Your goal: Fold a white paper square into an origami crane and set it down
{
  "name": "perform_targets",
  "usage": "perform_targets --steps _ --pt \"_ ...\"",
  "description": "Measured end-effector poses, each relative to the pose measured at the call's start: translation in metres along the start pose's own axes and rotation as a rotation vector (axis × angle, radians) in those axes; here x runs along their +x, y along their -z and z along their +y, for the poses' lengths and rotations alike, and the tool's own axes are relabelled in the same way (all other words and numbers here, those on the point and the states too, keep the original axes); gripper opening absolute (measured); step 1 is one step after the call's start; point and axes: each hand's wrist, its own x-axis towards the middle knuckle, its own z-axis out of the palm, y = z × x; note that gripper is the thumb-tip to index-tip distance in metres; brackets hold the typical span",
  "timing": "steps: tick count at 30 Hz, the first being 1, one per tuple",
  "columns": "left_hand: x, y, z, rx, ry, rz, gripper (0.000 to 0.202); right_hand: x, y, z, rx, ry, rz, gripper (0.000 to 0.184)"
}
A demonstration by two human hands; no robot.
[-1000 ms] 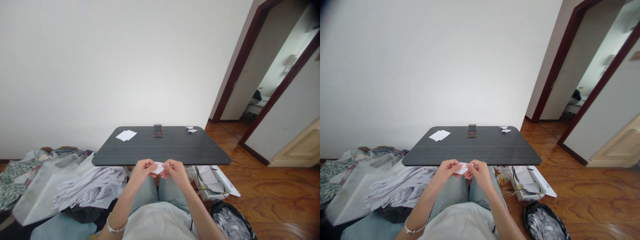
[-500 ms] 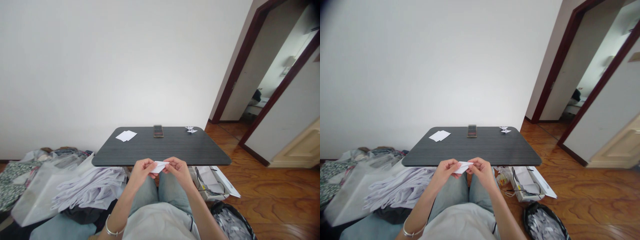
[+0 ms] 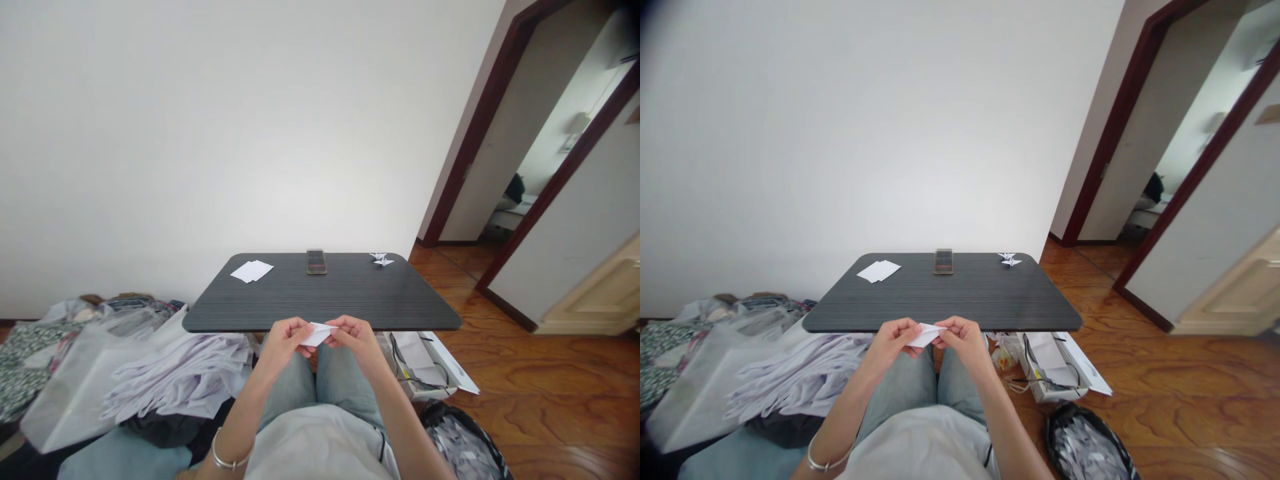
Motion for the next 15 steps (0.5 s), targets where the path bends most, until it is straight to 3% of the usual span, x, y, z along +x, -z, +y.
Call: perform_targets --steps 8,15 --pt "-0.0008 -0.0005 0.0019 0.011 0.002 -0.004 0.038 -0.0027 -0.0027 -0.006 -0.022 0.08 0.08 0.018" --pt "0.0006 0.0002 -0.0012 0.019 -0.019 -0.018 0.037 0.0009 0.0009 -0.0028 -0.037 0.007 0.059 0.022"
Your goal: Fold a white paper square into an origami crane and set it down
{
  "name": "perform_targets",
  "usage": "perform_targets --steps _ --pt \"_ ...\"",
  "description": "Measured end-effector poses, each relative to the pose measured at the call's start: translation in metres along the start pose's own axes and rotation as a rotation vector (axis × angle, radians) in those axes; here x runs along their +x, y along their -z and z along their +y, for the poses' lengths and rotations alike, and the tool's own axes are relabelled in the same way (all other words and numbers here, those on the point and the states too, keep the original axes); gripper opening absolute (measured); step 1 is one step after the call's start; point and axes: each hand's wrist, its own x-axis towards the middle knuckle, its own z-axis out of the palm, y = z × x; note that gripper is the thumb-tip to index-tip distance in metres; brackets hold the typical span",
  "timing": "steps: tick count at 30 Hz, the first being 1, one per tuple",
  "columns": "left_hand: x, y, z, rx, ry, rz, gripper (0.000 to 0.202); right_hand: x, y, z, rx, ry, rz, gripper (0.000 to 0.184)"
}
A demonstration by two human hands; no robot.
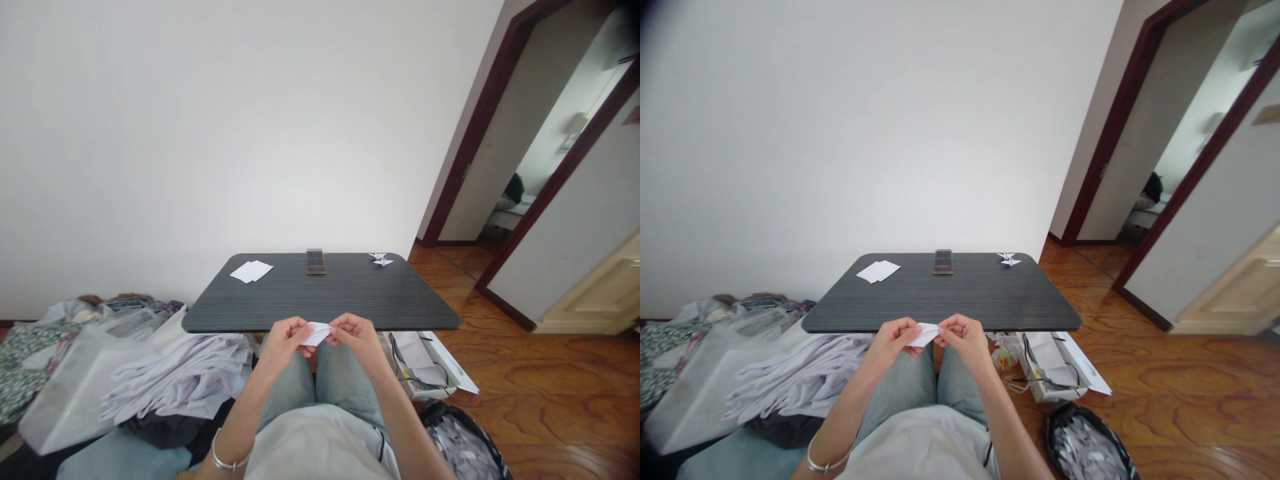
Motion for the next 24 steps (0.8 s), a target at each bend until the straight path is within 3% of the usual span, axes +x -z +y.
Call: perform_targets --steps 10,15,24 --pt "0.0017 0.0007 -0.0034 0.02 -0.005 -0.01 0.036 -0.0007 -0.0012 -0.0003 0.03 -0.021 0.023 0.02" --pt "-0.0002 -0.002 -0.0014 -0.025 -0.133 0.012 0.035 -0.0004 -0.0014 -0.0004 0.032 -0.008 0.027 0.021" --pt "0.0009 0.001 -0.0063 0.193 -0.179 -0.005 0.026 -0.0011 -0.0052 -0.0021 0.036 0.007 -0.004 0.021"
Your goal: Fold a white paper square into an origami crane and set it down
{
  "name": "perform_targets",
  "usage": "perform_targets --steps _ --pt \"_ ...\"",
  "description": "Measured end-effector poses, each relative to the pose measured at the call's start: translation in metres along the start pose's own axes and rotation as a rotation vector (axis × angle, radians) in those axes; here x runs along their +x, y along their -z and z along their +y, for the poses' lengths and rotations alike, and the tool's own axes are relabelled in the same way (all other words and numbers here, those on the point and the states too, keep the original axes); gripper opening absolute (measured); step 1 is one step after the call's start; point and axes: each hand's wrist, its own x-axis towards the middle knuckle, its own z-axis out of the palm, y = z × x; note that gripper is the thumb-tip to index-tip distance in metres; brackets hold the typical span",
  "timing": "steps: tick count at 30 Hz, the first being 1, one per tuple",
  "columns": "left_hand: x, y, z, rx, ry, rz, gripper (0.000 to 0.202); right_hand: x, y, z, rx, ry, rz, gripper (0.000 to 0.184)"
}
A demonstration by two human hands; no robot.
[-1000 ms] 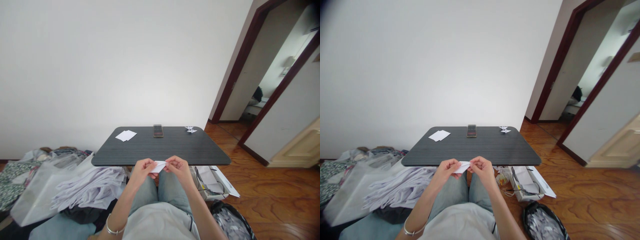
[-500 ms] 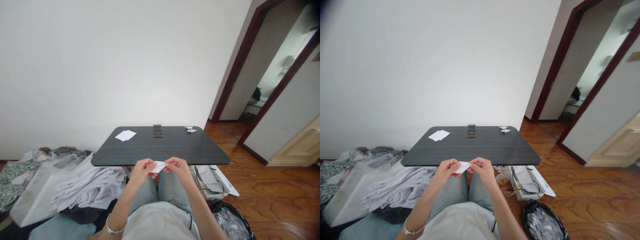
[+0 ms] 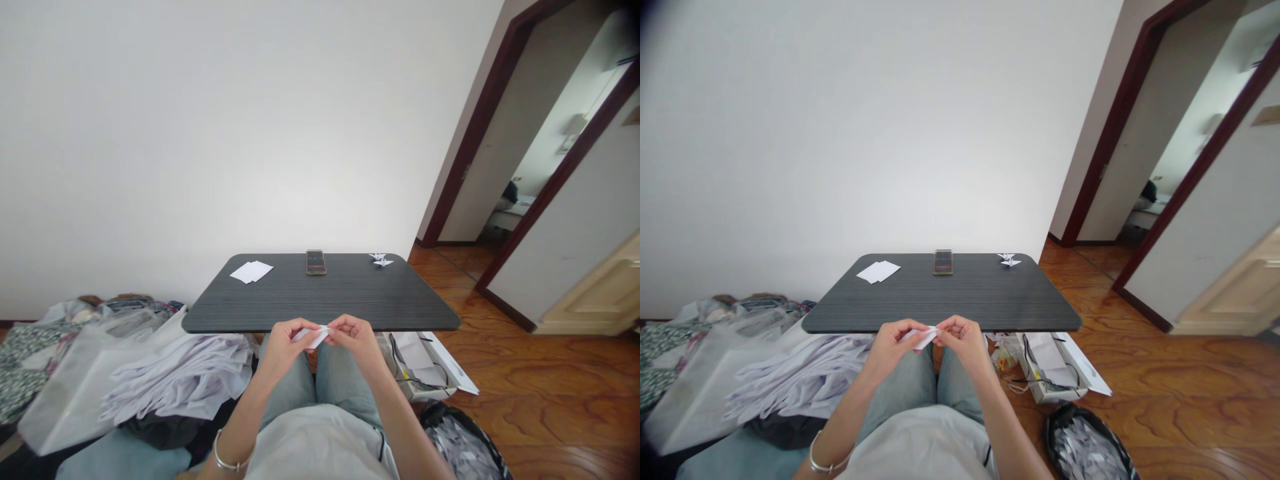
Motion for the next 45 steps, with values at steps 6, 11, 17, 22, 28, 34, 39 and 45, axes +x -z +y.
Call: perform_targets --steps 6,11,17,22,28,34,39,45 --pt "0.0 0.0001 -0.0008 0.083 -0.017 0.023 0.027 -0.0015 -0.0028 -0.0014 -0.01 0.014 0.053 0.02" --pt "0.0001 0.0004 -0.0009 0.105 -0.011 0.032 0.025 -0.0014 -0.0017 -0.0013 0.003 0.011 0.039 0.017" --pt "-0.0009 0.0006 -0.0011 0.098 -0.015 0.037 0.026 -0.0005 0.0001 -0.0015 0.021 -0.001 0.0 0.019" --pt "-0.0015 0.0008 0.0005 0.112 -0.013 0.043 0.026 -0.0011 -0.0001 -0.0013 0.033 -0.01 -0.004 0.018" --pt "-0.0017 0.0006 0.0032 0.117 -0.011 0.05 0.025 -0.0022 -0.0018 -0.0023 0.048 -0.01 -0.021 0.018" --pt "-0.0017 -0.0006 0.0038 0.151 -0.027 0.065 0.025 -0.0033 -0.0055 -0.0035 0.001 0.002 0.015 0.024" --pt "-0.0022 -0.0007 0.0029 0.17 -0.03 0.053 0.026 -0.0024 -0.0062 -0.0016 -0.015 0.006 0.028 0.024" --pt "-0.0018 -0.0006 0.0031 0.189 -0.04 0.051 0.025 -0.0018 -0.0045 -0.0012 -0.045 0.023 0.048 0.024"
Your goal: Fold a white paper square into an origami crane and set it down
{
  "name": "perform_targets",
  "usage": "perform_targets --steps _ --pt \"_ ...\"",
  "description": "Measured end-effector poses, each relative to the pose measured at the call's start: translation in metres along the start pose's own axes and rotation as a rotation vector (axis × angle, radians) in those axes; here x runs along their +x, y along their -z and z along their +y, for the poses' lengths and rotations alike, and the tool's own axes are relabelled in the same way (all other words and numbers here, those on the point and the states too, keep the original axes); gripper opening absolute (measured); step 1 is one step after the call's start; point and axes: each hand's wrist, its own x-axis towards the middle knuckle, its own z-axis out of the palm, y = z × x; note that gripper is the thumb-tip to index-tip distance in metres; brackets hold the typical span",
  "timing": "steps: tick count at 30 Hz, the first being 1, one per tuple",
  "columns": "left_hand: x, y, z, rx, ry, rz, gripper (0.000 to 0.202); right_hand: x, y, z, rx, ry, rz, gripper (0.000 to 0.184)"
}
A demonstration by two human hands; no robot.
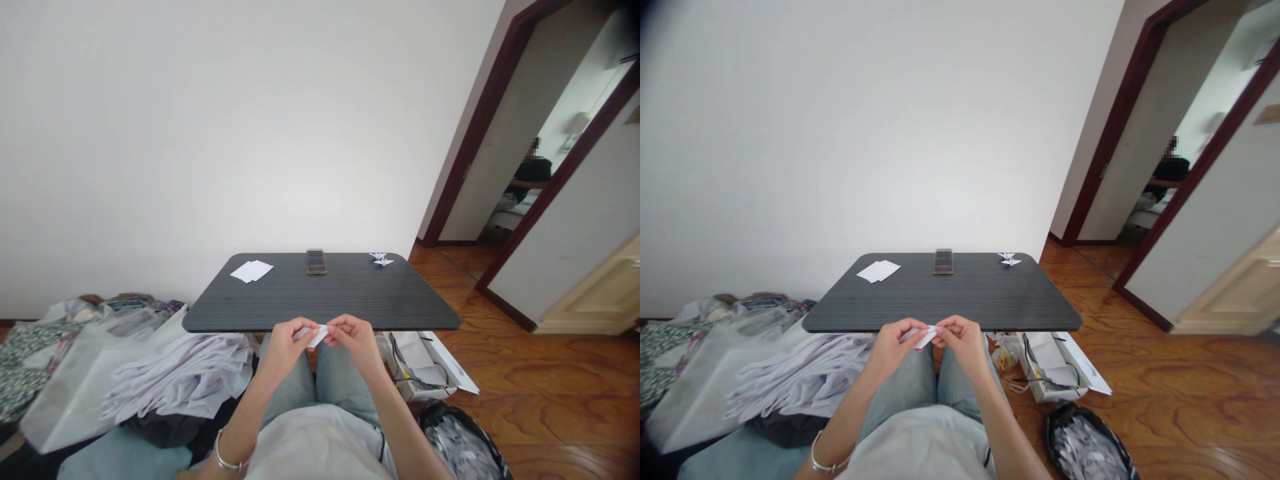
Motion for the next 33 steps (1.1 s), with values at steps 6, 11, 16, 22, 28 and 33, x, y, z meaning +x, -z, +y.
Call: perform_targets --steps 6,11,16,22,28,33 --pt "0.0003 -0.001 -0.0006 0.04 -0.017 -0.008 0.026 0.0004 0.0029 -0.0023 -0.06 -0.024 -0.059 0.022" --pt "0.0 -0.0016 -0.0006 0.06 -0.026 -0.018 0.024 0.0003 0.0028 -0.0019 -0.064 -0.021 -0.061 0.022" --pt "0.0 -0.0008 0.0002 0.065 -0.031 -0.024 0.024 -0.0001 0.0014 -0.0008 -0.038 -0.024 -0.071 0.021" --pt "0.0009 0.0 -0.0006 0.031 -0.003 -0.006 0.023 0.003 0.0023 0.001 0.079 -0.052 -0.055 0.028" --pt "0.0017 0.0011 -0.0011 0.052 -0.017 -0.009 0.021 0.0046 0.004 0.0034 -0.005 -0.072 -0.087 0.031" --pt "0.0006 0.0008 -0.0012 0.048 -0.017 -0.018 0.022 0.003 0.0027 0.0012 -0.026 -0.045 -0.069 0.031"
